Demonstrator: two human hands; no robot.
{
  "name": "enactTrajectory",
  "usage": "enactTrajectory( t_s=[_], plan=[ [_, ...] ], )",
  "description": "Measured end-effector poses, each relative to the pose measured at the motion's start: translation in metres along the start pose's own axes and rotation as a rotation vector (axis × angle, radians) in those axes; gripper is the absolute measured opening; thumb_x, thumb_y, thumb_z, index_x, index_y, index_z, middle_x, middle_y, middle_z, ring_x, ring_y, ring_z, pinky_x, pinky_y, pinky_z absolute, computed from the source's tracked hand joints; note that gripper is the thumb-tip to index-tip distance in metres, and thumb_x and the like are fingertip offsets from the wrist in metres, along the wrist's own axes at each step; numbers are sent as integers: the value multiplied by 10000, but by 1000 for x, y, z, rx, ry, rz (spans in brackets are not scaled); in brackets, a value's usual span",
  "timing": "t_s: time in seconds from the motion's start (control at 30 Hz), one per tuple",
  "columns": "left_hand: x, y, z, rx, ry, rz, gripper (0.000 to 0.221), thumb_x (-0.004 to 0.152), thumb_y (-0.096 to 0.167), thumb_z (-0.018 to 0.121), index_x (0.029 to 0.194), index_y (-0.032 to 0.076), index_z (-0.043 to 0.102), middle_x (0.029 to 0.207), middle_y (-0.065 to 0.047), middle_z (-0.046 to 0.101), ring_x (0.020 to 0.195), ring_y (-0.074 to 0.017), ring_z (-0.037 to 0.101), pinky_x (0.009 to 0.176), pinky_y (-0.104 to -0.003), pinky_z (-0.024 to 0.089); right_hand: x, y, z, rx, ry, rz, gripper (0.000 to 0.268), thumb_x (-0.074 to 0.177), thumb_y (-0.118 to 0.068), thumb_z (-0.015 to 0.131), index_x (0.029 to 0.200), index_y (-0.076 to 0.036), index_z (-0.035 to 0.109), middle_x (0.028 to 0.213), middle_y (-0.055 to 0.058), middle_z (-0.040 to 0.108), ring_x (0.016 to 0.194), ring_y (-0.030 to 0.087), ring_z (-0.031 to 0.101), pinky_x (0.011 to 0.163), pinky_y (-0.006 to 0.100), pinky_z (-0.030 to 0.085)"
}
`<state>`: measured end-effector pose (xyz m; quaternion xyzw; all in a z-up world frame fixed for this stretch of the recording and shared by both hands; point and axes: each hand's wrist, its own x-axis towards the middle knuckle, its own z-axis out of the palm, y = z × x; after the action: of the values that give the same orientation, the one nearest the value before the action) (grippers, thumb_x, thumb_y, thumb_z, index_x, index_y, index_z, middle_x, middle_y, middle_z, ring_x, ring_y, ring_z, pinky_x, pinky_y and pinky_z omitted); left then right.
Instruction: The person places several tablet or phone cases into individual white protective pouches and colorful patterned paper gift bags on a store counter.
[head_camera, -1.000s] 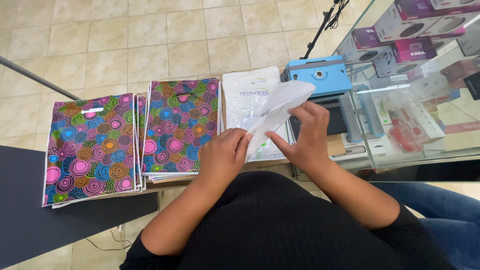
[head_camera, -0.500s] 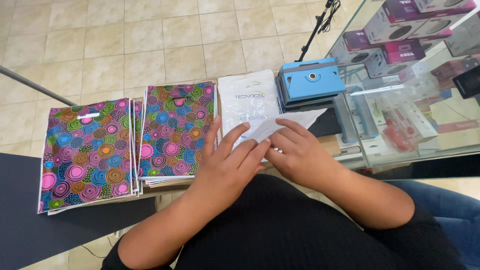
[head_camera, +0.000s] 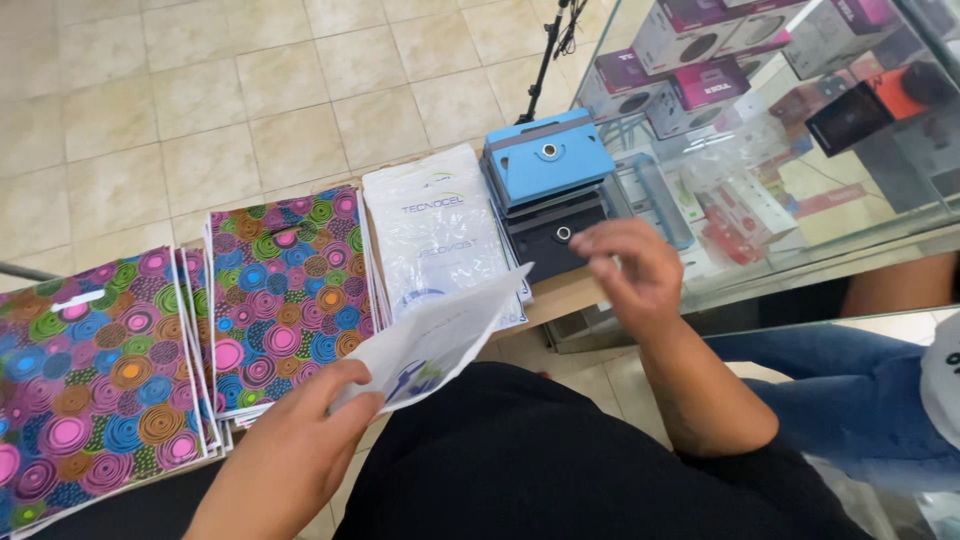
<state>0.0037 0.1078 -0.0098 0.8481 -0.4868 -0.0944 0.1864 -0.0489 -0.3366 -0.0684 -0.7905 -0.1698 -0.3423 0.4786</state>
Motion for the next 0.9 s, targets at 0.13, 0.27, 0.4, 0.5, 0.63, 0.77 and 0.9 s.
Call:
enactTrajectory(
  t_s=[0.13, 0.27, 0.4, 0.5, 0.63, 0.77, 0.9],
  plan=[
    [-23, -13, 9, -15, -65, -111, 327, 953, 246, 798, 1273, 285, 742, 1701, -81, 562, 1230, -373, 770, 816, -567, 705, -75, 166, -20, 312, 661, 1017, 118, 1066, -196, 774, 1134, -189, 678, 885, 4, 699, 797, 128, 719, 735, 289, 615],
    [-26, -25, 28, 30, 101, 64, 239, 978, 466, 801, 1089, 256, 767, 1547, -102, 645, 1130, -304, 795, 665, -483, 710, -173, 280, -11, 523, 943, 1583, 244, 1001, -305, 899, 983, -174, 695, 764, -6, 643, 720, 180, 696, 706, 409, 670],
    [-24, -24, 39, 1, 149, 100, 202, 964, 403, 822, 1081, 242, 792, 1537, -96, 688, 1170, -317, 780, 879, -447, 666, -192, 294, 14, 396, 905, 1822, 780, 886, -578, 887, 1499, -229, 552, 1390, 158, 628, 1142, 329, 696, 899, 500, 703],
    [-10, -26, 42, -21, 239, 223, 180, 968, 376, 851, 1011, 210, 796, 1428, -99, 741, 1129, -290, 792, 944, -390, 649, -199, 299, 24, 370, 801, 1782, 911, 872, -654, 842, 1624, -259, 514, 1657, 186, 630, 1452, 352, 683, 1007, 452, 663],
    [-12, -18, 52, -237, -170, -426, 484, 961, 522, 812, 1439, 453, 790, 1552, 256, 765, 1396, -51, 725, 1137, -309, 527, -223, 313, 30, 491, 927, 1579, 731, 916, -438, 894, 1490, -94, 599, 1461, 163, 767, 1304, 354, 770, 1075, 515, 672],
    [-20, -52, 78, 4, -8, 123, 635, 971, 299, 808, 1579, 343, 632, 1700, -19, 590, 1446, -309, 643, 1094, -457, 555, -226, 294, 29, 353, 1000, 1562, 448, 1007, -305, 884, 1271, -125, 571, 1223, 209, 736, 1066, 337, 802, 787, 442, 765],
    [-5, -41, 69, -63, 103, 169, 350, 1013, 248, 755, 1362, 254, 773, 1582, -88, 680, 1348, -364, 720, 1028, -518, 609, -205, 277, 21, 431, 988, 1617, 249, 1033, -173, 879, 1081, -72, 656, 903, 131, 689, 830, 262, 768, 821, 452, 761]
  ],
)
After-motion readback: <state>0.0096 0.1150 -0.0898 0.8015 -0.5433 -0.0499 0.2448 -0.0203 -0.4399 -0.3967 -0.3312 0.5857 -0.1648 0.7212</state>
